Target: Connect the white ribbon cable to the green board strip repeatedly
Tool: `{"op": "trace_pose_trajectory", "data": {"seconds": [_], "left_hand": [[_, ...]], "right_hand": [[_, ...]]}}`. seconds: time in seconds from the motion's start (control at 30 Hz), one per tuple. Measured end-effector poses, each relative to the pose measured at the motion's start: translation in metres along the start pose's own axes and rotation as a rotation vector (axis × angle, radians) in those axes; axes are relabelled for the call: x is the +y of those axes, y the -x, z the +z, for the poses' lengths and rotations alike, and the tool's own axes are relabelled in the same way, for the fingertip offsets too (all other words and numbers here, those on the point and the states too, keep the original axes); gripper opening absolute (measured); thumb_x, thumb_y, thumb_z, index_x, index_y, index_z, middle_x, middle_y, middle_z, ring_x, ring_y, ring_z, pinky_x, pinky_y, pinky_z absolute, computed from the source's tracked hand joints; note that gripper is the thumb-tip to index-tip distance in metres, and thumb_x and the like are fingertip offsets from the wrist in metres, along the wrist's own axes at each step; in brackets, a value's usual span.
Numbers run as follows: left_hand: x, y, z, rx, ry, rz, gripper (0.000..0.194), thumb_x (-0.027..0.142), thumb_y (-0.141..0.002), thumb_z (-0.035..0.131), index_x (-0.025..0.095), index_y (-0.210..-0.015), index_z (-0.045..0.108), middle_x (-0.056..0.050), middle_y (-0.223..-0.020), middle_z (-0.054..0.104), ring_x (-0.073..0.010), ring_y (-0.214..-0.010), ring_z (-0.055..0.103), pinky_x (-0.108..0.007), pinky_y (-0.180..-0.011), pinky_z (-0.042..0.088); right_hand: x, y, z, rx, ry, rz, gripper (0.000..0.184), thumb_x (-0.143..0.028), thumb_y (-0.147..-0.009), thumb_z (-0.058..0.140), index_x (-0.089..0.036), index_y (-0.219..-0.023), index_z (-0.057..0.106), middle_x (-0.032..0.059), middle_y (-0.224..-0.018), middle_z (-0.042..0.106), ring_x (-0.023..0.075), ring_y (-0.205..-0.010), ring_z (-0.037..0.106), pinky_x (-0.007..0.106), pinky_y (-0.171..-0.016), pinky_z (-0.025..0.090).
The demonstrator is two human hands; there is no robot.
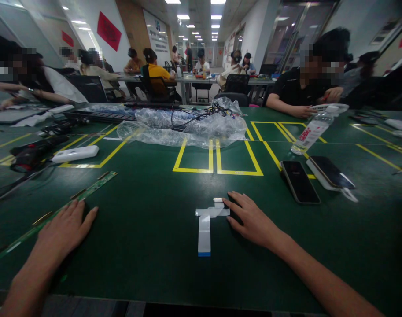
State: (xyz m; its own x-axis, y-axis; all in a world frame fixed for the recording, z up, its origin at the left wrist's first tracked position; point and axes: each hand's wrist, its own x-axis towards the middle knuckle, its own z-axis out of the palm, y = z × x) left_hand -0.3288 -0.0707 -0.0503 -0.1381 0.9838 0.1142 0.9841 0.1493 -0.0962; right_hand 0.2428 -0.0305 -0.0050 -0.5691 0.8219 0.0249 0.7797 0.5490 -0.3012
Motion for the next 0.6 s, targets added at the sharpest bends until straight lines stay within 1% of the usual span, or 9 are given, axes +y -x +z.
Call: {"op": "trace_pose_trajectory", "data": {"seconds": [0.07, 0.1, 0.13, 0.2, 0.3, 0.4, 0.47, 0.53, 0.6], "left_hand": [[0.019, 0.009, -0.004, -0.013, 0.031, -0.018, 0.069, 0.053, -0.098, 0.027, 0.002, -0.139, 0.051, -0.022, -0.141, 0.058, -0.0434, -0.136, 0.047, -0.061, -0.105, 0.045], [0.033, 0.013, -0.007, -0.026, 0.054, -0.026, 0.068, 0.051, -0.098, 0.029, 0.004, -0.142, 0.049, -0.02, -0.144, 0.055, -0.0405, -0.139, 0.045, -0.059, -0.108, 0.043], [0.05, 0.017, -0.011, -0.032, 0.084, -0.002, 0.068, 0.051, -0.098, 0.03, 0.005, -0.145, 0.046, -0.019, -0.148, 0.052, -0.0385, -0.141, 0.043, -0.057, -0.111, 0.041], [0.087, 0.023, -0.02, -0.039, 0.144, 0.093, 0.071, 0.052, -0.097, 0.033, 0.006, -0.15, 0.041, -0.019, -0.153, 0.046, -0.0353, -0.144, 0.039, -0.055, -0.115, 0.036], [0.146, 0.025, -0.037, -0.049, 0.205, 0.273, 0.07, 0.054, -0.098, 0.037, 0.012, -0.154, 0.038, -0.015, -0.157, 0.04, -0.0318, -0.147, 0.036, -0.053, -0.119, 0.032], [0.2, 0.017, -0.058, -0.121, 0.238, 0.445, 0.067, 0.055, -0.101, 0.034, 0.016, -0.155, 0.037, -0.012, -0.159, 0.036, -0.0297, -0.148, 0.033, -0.053, -0.119, 0.032], [0.232, 0.007, -0.071, -0.183, 0.251, 0.539, 0.065, 0.055, -0.102, 0.031, 0.017, -0.154, 0.037, -0.012, -0.159, 0.036, -0.0298, -0.148, 0.033, -0.054, -0.118, 0.033], [0.258, -0.003, -0.081, -0.206, 0.267, 0.613, 0.064, 0.056, -0.103, 0.031, 0.018, -0.154, 0.038, -0.012, -0.159, 0.037, -0.0307, -0.148, 0.034, -0.056, -0.117, 0.034], [0.28, -0.01, -0.085, -0.196, 0.292, 0.688, 0.064, 0.056, -0.103, 0.03, 0.018, -0.154, 0.039, -0.012, -0.158, 0.038, -0.0312, -0.147, 0.035, -0.056, -0.116, 0.035]], "right_hand": [[-0.001, 0.0, -0.001, -0.006, 0.01, 0.0, 0.057, -0.04, -0.098, 0.053, -0.022, -0.152, 0.044, 0.0132, -0.16, 0.037, 0.0309, -0.147, 0.032, 0.056, -0.12, 0.025], [-0.001, 0.0, -0.001, -0.007, 0.012, 0.002, 0.057, -0.04, -0.098, 0.052, -0.022, -0.152, 0.044, 0.0133, -0.16, 0.037, 0.0308, -0.148, 0.032, 0.057, -0.12, 0.025], [-0.002, 0.0, -0.002, -0.009, 0.013, 0.005, 0.057, -0.04, -0.098, 0.052, -0.023, -0.152, 0.043, 0.0132, -0.16, 0.037, 0.0308, -0.148, 0.031, 0.057, -0.12, 0.025], [-0.002, 0.001, -0.002, -0.012, 0.013, 0.009, 0.057, -0.041, -0.099, 0.051, -0.023, -0.152, 0.042, 0.0129, -0.161, 0.036, 0.0306, -0.148, 0.031, 0.057, -0.12, 0.025], [-0.002, 0.001, -0.001, -0.01, 0.011, 0.011, 0.058, -0.041, -0.099, 0.051, -0.024, -0.153, 0.042, 0.0123, -0.161, 0.035, 0.0306, -0.148, 0.03, 0.057, -0.12, 0.025], [-0.003, 0.002, -0.001, 0.005, 0.01, 0.016, 0.057, -0.04, -0.098, 0.052, -0.025, -0.152, 0.043, 0.0123, -0.161, 0.036, 0.0311, -0.148, 0.03, 0.058, -0.12, 0.025], [-0.003, 0.002, 0.0, 0.009, 0.013, 0.016, 0.057, -0.039, -0.098, 0.052, -0.024, -0.152, 0.043, 0.0126, -0.16, 0.037, 0.0314, -0.148, 0.03, 0.057, -0.12, 0.025], [-0.003, 0.001, 0.0, 0.016, 0.016, 0.009, 0.057, -0.039, -0.097, 0.053, -0.024, -0.151, 0.044, 0.0132, -0.16, 0.036, 0.0322, -0.148, 0.029, 0.057, -0.12, 0.025], [-0.003, 0.001, 0.001, 0.036, 0.014, -0.003, 0.057, -0.039, -0.096, 0.055, -0.023, -0.15, 0.047, 0.0141, -0.161, 0.035, 0.0332, -0.149, 0.028, 0.057, -0.12, 0.025]]}}
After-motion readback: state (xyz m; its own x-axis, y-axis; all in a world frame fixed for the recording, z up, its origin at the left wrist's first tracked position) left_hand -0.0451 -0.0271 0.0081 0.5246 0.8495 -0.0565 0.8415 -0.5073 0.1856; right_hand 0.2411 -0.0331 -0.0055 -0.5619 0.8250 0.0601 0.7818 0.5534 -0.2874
